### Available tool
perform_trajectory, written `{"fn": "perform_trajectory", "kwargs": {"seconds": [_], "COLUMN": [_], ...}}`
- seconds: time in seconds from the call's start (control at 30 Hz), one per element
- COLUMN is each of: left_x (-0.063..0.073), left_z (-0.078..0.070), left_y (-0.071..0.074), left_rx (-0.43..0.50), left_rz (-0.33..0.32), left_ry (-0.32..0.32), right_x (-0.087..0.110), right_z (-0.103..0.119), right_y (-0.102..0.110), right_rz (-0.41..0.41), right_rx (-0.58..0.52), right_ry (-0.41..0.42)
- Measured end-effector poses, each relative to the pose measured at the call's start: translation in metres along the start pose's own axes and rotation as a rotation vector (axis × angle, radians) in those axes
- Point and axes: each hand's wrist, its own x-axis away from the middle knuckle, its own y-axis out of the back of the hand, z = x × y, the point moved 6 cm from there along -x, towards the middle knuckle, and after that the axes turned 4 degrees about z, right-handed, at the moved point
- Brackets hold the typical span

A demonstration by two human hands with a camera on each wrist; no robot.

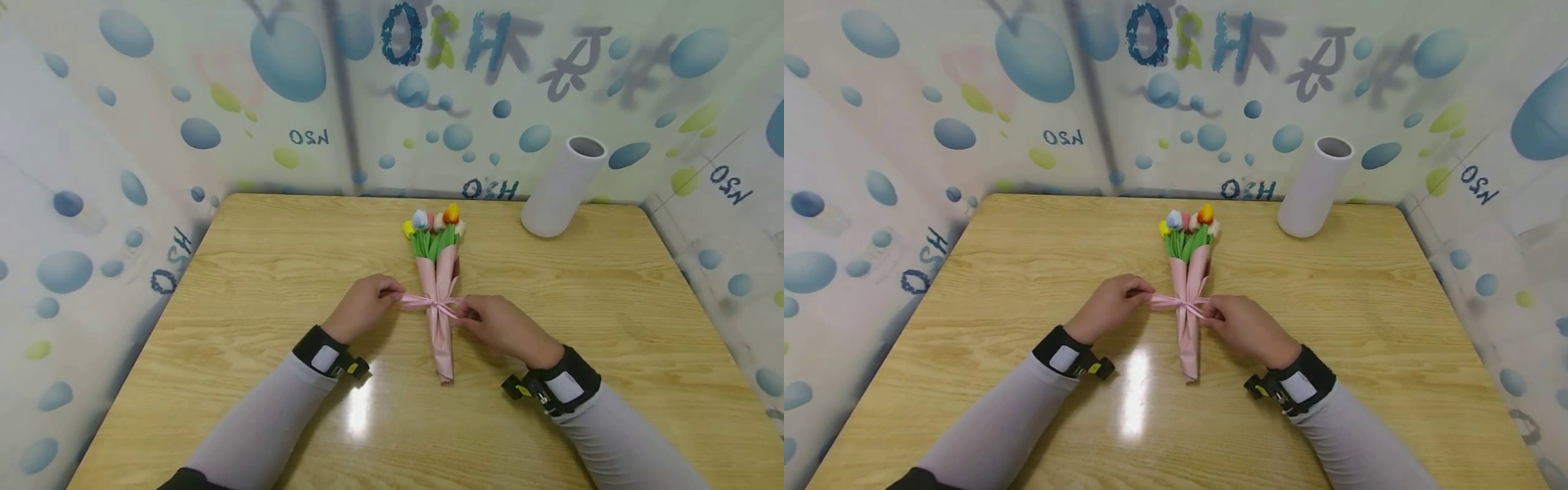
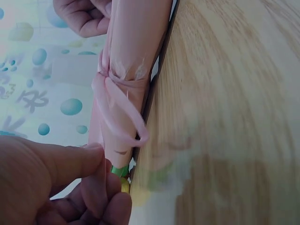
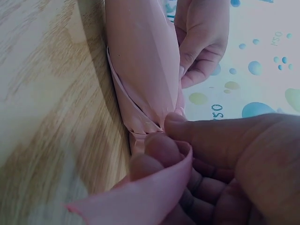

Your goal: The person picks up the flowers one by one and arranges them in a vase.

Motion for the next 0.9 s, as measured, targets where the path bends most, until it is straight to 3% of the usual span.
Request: {"fn": "perform_trajectory", "kwargs": {"seconds": [0.3,0.9], "left_x": [0.004,0.006], "left_z": [0.011,0.020], "left_y": [0.011,0.032], "left_rx": [0.012,-0.044], "left_rz": [0.004,0.028], "left_ry": [0.038,0.055], "right_x": [0.000,0.002], "right_z": [-0.001,0.001], "right_y": [-0.001,0.000], "right_rz": [0.019,0.028], "right_rx": [-0.001,-0.007], "right_ry": [0.015,0.005]}}
